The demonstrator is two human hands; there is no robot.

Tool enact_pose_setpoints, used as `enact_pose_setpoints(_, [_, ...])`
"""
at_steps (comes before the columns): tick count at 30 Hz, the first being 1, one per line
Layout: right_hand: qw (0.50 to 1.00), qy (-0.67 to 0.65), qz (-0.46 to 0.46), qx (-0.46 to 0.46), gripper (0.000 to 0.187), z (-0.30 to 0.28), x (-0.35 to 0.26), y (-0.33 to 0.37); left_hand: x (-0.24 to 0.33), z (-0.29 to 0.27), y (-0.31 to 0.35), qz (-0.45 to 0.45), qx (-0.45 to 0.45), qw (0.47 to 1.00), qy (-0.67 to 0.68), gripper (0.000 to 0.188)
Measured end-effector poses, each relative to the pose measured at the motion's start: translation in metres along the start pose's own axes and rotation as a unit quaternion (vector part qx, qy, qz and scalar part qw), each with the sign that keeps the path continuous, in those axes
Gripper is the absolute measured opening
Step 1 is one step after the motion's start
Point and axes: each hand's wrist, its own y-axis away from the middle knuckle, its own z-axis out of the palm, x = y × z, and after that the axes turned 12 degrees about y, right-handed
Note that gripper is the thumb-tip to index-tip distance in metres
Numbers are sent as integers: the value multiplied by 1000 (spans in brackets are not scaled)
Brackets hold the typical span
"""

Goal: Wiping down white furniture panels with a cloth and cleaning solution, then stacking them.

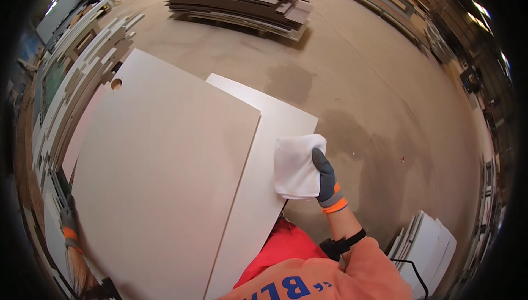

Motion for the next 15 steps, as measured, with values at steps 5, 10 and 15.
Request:
enact_pose_setpoints(5, [998, 29, -48, 29, 54, -17, -14, 10, -21, 44, 9, 17, -66, 996, 55, 65])
enact_pose_setpoints(10, [996, 20, -64, 52, 56, -19, -31, 25, 9, 102, 25, -5, -44, 999, 4, 68])
enact_pose_setpoints(15, [990, 19, -76, 114, 56, -19, -33, 30, 28, 155, 32, -19, -156, 987, 22, 52])
